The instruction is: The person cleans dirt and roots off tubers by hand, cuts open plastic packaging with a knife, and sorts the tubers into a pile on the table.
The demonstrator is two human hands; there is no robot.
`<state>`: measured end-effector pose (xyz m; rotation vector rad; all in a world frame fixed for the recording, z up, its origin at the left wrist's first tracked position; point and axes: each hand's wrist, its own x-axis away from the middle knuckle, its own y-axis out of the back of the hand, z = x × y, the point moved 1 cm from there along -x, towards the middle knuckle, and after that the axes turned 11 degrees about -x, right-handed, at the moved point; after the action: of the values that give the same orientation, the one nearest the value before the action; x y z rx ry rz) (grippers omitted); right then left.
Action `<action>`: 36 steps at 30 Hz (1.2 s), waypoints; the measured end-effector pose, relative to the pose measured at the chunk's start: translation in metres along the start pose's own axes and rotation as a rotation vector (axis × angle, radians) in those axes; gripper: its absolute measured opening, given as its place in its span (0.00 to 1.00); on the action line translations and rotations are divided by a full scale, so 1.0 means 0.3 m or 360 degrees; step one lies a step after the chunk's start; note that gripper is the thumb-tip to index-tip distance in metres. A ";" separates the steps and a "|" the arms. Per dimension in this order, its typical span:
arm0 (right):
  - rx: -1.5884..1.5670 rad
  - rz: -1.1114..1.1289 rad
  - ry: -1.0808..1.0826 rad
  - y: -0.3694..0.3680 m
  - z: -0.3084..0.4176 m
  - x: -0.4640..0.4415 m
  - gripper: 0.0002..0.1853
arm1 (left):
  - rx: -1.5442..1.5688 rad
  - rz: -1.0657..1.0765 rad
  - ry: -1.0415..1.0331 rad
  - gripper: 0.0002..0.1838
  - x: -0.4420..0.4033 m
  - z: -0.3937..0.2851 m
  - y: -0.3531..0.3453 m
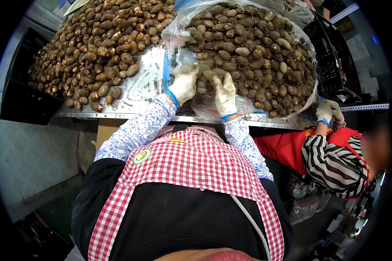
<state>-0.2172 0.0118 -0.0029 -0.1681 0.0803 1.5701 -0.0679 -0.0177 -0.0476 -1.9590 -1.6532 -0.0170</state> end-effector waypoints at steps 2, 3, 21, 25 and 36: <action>0.0251 -0.0164 0.0033 0.022 -0.012 -0.005 0.12 | 0.0202 -0.0117 0.0105 0.14 0.022 -0.033 -0.053; 0.0391 -0.0129 0.0068 0.028 -0.016 -0.009 0.13 | -0.0401 -0.0176 -0.0145 0.14 0.043 -0.064 -0.071; -0.0348 0.0044 -0.0560 -0.002 0.009 -0.010 0.19 | -0.1214 -0.0440 -0.0110 0.15 0.057 -0.068 -0.076; -0.0454 0.0204 -0.0786 0.010 -0.052 0.003 0.17 | -0.1311 -0.0414 -0.0398 0.15 0.092 -0.100 -0.094; -0.1002 0.0024 -0.0377 0.041 -0.061 0.002 0.15 | -0.1416 -0.0594 -0.0300 0.25 0.146 -0.185 -0.112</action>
<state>-0.2284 0.0094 -0.0217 -0.4707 -0.6046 1.5773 -0.0691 0.0007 0.0284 -2.2372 -2.3803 -0.8660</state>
